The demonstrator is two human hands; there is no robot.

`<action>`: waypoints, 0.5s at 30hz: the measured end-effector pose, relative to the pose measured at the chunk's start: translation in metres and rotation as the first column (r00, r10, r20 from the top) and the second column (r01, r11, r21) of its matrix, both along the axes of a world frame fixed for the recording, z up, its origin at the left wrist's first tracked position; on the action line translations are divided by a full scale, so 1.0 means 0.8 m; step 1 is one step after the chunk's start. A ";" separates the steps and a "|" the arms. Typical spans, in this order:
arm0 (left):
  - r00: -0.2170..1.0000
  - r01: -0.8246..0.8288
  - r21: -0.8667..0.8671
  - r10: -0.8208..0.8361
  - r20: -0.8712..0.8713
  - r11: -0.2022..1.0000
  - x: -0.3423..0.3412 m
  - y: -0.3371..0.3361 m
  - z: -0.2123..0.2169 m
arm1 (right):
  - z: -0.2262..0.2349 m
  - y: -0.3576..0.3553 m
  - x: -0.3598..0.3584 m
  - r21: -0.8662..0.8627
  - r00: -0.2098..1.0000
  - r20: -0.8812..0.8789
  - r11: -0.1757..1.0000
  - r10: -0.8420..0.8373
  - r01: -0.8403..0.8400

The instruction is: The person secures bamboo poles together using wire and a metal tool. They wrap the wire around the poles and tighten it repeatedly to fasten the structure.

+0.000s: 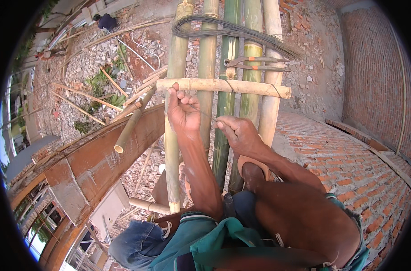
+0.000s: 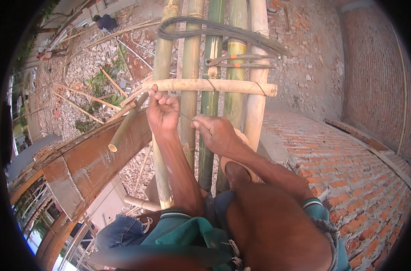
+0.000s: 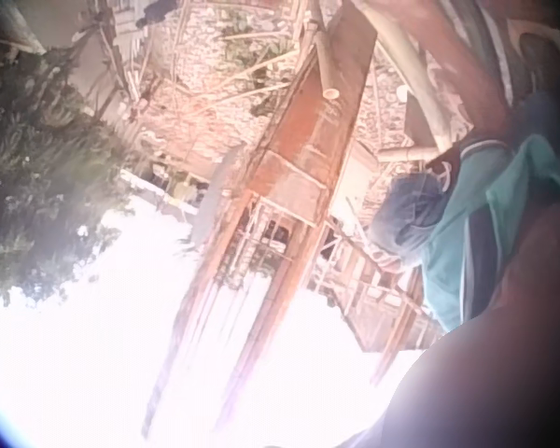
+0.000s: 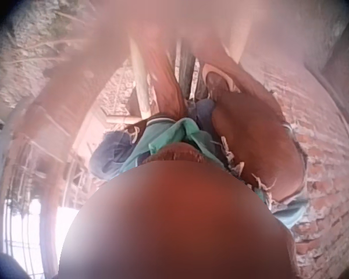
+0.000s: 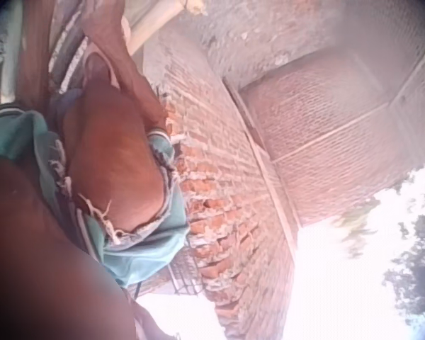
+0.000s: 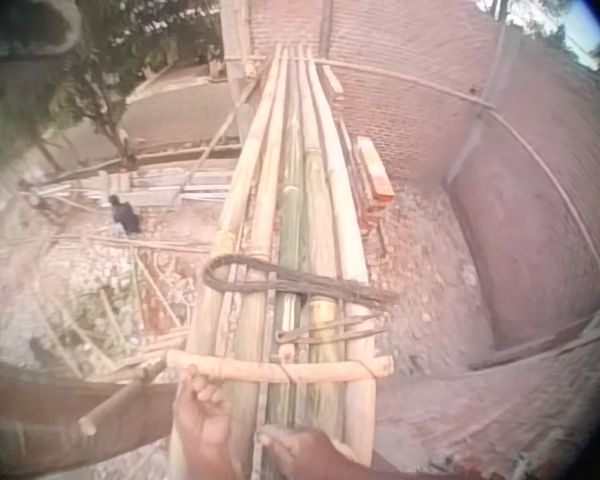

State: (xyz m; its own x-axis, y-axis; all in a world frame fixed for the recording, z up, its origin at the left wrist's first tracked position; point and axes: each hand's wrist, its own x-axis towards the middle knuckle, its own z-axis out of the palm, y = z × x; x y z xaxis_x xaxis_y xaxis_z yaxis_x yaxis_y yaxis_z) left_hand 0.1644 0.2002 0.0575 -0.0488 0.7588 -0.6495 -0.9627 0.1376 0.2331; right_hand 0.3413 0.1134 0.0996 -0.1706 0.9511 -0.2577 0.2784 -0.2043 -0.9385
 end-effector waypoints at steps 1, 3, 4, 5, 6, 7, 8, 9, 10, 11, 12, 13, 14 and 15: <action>0.999 -0.020 0.089 0.025 -0.049 0.996 -0.006 0.006 0.001 | 0.000 0.007 0.005 0.002 0.996 0.075 0.998 0.055 -0.055; 0.991 -0.048 0.199 0.071 -0.110 0.979 -0.031 0.028 0.011 | 0.000 0.031 0.027 0.042 0.966 0.197 0.983 0.168 -0.179; 0.978 -0.067 0.159 0.096 -0.184 0.985 -0.046 0.043 0.018 | -0.004 0.050 0.040 0.148 0.977 0.207 0.985 0.051 -0.082; 0.963 0.040 0.167 0.006 -0.269 0.985 -0.063 0.058 0.025 | -0.010 0.073 0.055 0.229 0.975 0.213 0.973 -0.059 0.009; 0.933 0.107 0.122 -0.057 -0.356 0.987 -0.077 0.074 0.032 | -0.018 0.101 0.073 0.390 0.937 0.308 0.920 -0.164 0.033; 0.892 0.174 0.087 -0.120 -0.436 0.981 -0.086 0.090 0.035 | -0.028 0.130 0.091 0.526 0.880 0.389 0.850 -0.271 0.029; 0.824 0.250 0.033 -0.195 -0.531 0.968 -0.088 0.108 0.035 | -0.041 0.158 0.105 0.541 0.808 0.487 0.841 -0.333 0.020; 0.742 0.326 -0.009 -0.262 -0.617 0.945 -0.084 0.132 0.033 | -0.055 0.183 0.116 0.572 0.724 0.565 0.820 -0.396 0.001; 0.645 0.416 -0.032 -0.320 -0.694 0.909 -0.079 0.156 0.029 | -0.070 0.204 0.121 0.585 0.664 0.614 0.810 -0.427 -0.021; 0.555 0.427 -0.106 -0.353 -0.753 0.898 -0.070 0.179 0.024 | -0.086 0.222 0.123 0.608 0.603 0.651 0.792 -0.462 -0.050; 0.457 0.453 -0.156 -0.379 -0.805 0.878 -0.061 0.204 0.019 | -0.101 0.233 0.123 0.631 0.532 0.682 0.772 -0.502 -0.081; 0.354 0.489 -0.184 -0.386 -0.852 0.853 -0.051 0.229 0.013 | -0.114 0.239 0.121 0.586 0.535 0.704 0.807 -0.467 -0.068; 0.276 0.473 -0.203 -0.363 -0.890 0.857 -0.038 0.256 0.004 | -0.125 0.242 0.118 0.542 0.532 0.726 0.839 -0.435 -0.053; 0.198 0.474 -0.195 -0.320 -0.927 0.859 -0.025 0.280 -0.003 | -0.133 0.242 0.115 0.418 0.523 0.781 0.908 -0.341 -0.033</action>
